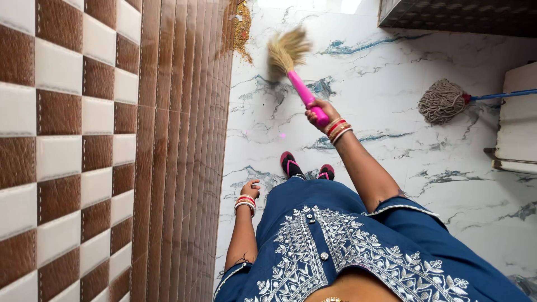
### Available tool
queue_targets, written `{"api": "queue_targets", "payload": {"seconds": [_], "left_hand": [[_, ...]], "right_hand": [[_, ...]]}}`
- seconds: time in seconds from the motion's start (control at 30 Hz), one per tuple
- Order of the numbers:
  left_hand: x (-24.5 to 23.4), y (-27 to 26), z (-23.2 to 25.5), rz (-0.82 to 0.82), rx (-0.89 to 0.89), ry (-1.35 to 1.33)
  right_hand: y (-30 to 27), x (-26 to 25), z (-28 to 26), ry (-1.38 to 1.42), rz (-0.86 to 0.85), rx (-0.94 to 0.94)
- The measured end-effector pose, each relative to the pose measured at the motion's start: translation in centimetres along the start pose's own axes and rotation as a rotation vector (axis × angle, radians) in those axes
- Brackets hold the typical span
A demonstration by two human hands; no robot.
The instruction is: The person sweeps dirt and debris across a marble floor using a broom, moving around obstacles like a mop and a bucket, and finally reaches out to open a door.
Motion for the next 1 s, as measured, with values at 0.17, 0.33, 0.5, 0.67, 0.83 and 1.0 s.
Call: {"api": "queue_targets", "payload": {"seconds": [0.17, 0.33, 0.5, 0.67, 0.83, 1.0], "left_hand": [[-1.0, 2.8, 3.6, -0.020, 0.052, -0.062], [-0.1, 4.4, 5.1, -0.068, 0.047, -0.070], [0.0, 4.0, 5.3, -0.089, 0.060, -0.030], [-0.5, 4.6, 4.0, -0.058, -0.045, 0.058], [1.3, 6.4, 6.8, 0.015, -0.076, -0.008], [6.6, 8.4, 18.3, -0.032, -0.062, -0.086]], "right_hand": [[-9.4, -1.4, -3.0, -0.272, 0.247, -0.349], [-12.1, -6.8, -2.0, -0.386, 0.526, -0.448], [-8.8, -11.3, -5.3, -0.250, 0.624, -0.391], [-3.7, -9.6, -7.1, -0.659, 0.588, -0.167], [-4.4, -4.9, -13.1, -0.600, 0.339, -0.265], [-7.2, -3.6, -20.7, -0.584, 0.455, -0.426]]}}
Point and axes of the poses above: each hand's wrist, its own y-axis towards the middle knuckle, its own x-axis out of the palm, z = x × y, the point moved 9 cm from there along y, towards the middle knuckle, and after that the axes turned 2 degrees about -y, right-handed, at the moved point
